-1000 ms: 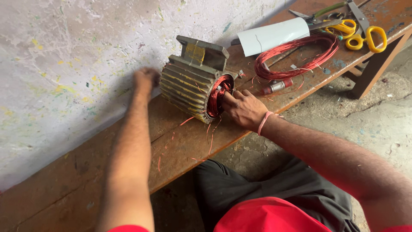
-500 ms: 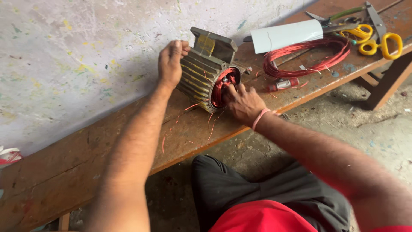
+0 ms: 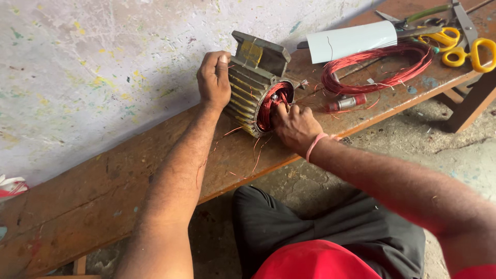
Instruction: The person rewinds an electric motor by hand and using a flat metal tool. They press copper wire coils into the slots of the motor housing and use the tool to wedge the wiring securely into the motor core.
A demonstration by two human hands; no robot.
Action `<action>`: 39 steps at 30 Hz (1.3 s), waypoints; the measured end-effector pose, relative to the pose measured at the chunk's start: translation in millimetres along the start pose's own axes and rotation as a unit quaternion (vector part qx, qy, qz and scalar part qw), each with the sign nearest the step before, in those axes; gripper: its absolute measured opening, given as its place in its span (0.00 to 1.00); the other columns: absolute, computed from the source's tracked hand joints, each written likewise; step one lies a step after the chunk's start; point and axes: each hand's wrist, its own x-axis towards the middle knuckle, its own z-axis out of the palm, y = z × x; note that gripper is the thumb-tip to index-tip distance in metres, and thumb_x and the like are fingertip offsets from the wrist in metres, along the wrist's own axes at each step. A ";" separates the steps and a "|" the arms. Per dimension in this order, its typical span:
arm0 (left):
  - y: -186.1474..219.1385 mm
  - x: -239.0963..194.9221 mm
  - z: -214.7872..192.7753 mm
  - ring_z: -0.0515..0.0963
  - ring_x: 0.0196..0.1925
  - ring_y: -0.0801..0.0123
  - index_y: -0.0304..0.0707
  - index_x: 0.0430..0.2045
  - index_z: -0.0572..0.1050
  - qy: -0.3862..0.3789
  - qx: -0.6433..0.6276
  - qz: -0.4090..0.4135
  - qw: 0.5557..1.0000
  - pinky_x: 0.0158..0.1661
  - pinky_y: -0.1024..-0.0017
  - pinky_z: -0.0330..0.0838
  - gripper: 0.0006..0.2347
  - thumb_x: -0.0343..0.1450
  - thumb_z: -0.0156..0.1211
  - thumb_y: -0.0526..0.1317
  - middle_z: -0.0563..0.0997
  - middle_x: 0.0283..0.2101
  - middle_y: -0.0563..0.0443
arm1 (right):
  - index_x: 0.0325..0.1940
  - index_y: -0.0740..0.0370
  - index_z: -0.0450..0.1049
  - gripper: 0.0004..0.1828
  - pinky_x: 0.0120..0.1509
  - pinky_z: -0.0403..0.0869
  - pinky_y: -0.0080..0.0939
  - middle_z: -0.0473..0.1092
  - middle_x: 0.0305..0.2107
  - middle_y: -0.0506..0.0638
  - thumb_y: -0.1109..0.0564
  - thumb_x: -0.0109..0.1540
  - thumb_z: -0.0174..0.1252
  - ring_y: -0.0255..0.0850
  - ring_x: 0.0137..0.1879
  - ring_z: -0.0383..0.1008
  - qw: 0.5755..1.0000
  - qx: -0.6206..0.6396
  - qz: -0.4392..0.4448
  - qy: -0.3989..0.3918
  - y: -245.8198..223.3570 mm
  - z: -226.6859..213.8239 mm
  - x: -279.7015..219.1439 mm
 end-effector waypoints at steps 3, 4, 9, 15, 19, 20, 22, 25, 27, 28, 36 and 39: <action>2.2 -0.8 -1.9 0.83 0.41 0.61 0.31 0.39 0.77 -0.008 0.006 0.002 1.000 0.43 0.66 0.78 0.08 0.80 0.49 0.35 0.81 0.39 0.45 | 0.57 0.56 0.72 0.18 0.45 0.74 0.55 0.64 0.50 0.58 0.51 0.66 0.45 0.53 0.53 0.71 0.998 0.052 -0.011 -0.037 9.2 -8.8 8.7; 2.2 0.3 -2.4 0.83 0.41 0.62 0.32 0.39 0.77 -0.008 0.003 0.003 1.000 0.43 0.67 0.78 0.08 0.80 0.49 0.35 0.81 0.39 0.45 | 0.57 0.56 0.72 0.18 0.45 0.74 0.55 0.64 0.50 0.58 0.51 0.66 0.45 0.53 0.53 0.71 0.998 0.052 -0.011 -0.037 9.6 -9.4 9.2; 1.0 0.7 -0.5 0.84 0.42 0.62 0.32 0.39 0.77 0.000 0.001 0.004 1.000 0.43 0.66 0.79 0.08 0.80 0.49 0.36 0.81 0.39 0.46 | 0.64 0.60 0.71 0.24 0.48 0.72 0.58 0.62 0.53 0.59 0.52 0.66 0.45 0.52 0.49 0.70 0.985 0.116 0.029 0.127 -5.4 0.3 -9.3; 3.6 2.2 -1.6 0.83 0.40 0.63 0.31 0.39 0.77 -0.004 0.007 -0.009 1.000 0.42 0.67 0.78 0.08 0.80 0.49 0.36 0.81 0.39 0.46 | 0.60 0.50 0.71 0.19 0.51 0.71 0.55 0.59 0.58 0.58 0.49 0.67 0.45 0.52 0.56 0.67 0.998 0.023 0.024 -0.044 -4.5 -7.9 1.2; 4.1 1.5 -2.3 0.83 0.41 0.63 0.32 0.39 0.77 -0.009 -0.003 0.005 1.000 0.43 0.67 0.79 0.09 0.80 0.48 0.35 0.81 0.40 0.46 | 0.65 0.52 0.68 0.22 0.46 0.71 0.56 0.61 0.53 0.58 0.49 0.67 0.46 0.52 0.52 0.68 0.998 0.036 -0.011 -0.041 12.8 -11.3 5.2; 3.7 1.8 -3.1 0.83 0.41 0.63 0.32 0.39 0.77 -0.008 -0.001 0.005 1.000 0.43 0.67 0.79 0.09 0.80 0.48 0.35 0.81 0.40 0.46 | 0.65 0.49 0.69 0.23 0.44 0.71 0.55 0.62 0.54 0.56 0.49 0.65 0.47 0.52 0.50 0.68 1.000 0.015 -0.021 0.015 17.6 -11.5 0.2; 3.3 0.2 -1.2 0.84 0.41 0.63 0.32 0.38 0.77 -0.006 0.013 -0.006 1.000 0.43 0.67 0.78 0.08 0.80 0.50 0.35 0.81 0.39 0.46 | 0.64 0.46 0.69 0.25 0.42 0.71 0.54 0.62 0.56 0.55 0.50 0.62 0.48 0.51 0.48 0.68 0.997 -0.005 -0.032 0.071 16.8 -11.7 -1.2; 0.8 -0.2 -1.7 0.83 0.40 0.62 0.31 0.39 0.77 -0.006 0.006 0.001 1.000 0.42 0.66 0.78 0.08 0.79 0.49 0.34 0.80 0.39 0.45 | 0.61 0.52 0.71 0.20 0.50 0.70 0.55 0.63 0.54 0.55 0.46 0.68 0.46 0.50 0.56 0.67 0.998 -0.006 -0.023 -0.054 8.8 -7.7 1.0; -0.5 0.1 5.2 0.82 0.40 0.61 0.32 0.38 0.77 -0.001 -0.003 -0.004 1.000 0.42 0.66 0.78 0.07 0.79 0.50 0.34 0.81 0.39 0.45 | 0.58 0.55 0.70 0.18 0.51 0.69 0.59 0.63 0.52 0.57 0.49 0.67 0.45 0.52 0.54 0.68 0.996 0.072 0.015 0.047 3.9 -1.1 -2.5; -1.1 0.0 2.6 0.82 0.40 0.61 0.32 0.37 0.77 0.007 -0.005 -0.008 1.000 0.41 0.67 0.79 0.07 0.78 0.50 0.34 0.81 0.38 0.45 | 0.58 0.55 0.70 0.18 0.51 0.69 0.59 0.63 0.52 0.57 0.49 0.67 0.45 0.52 0.54 0.68 0.996 0.071 0.011 0.049 -1.2 1.3 -2.8; 4.7 -1.8 -1.0 0.81 0.40 0.59 0.31 0.38 0.77 -0.005 0.011 0.015 1.000 0.41 0.65 0.77 0.07 0.78 0.49 0.32 0.79 0.39 0.43 | 0.55 0.64 0.71 0.23 0.50 0.65 0.59 0.63 0.51 0.61 0.52 0.60 0.49 0.54 0.52 0.67 0.975 0.137 0.107 0.140 -28.6 4.8 -0.3; 7.0 0.0 -1.2 0.81 0.40 0.59 0.31 0.39 0.77 -0.012 0.002 0.012 1.000 0.41 0.64 0.76 0.07 0.78 0.49 0.32 0.79 0.38 0.43 | 0.53 0.62 0.73 0.18 0.52 0.65 0.57 0.64 0.48 0.57 0.53 0.63 0.49 0.52 0.54 0.66 0.986 0.061 0.086 0.129 -22.3 -2.3 -1.1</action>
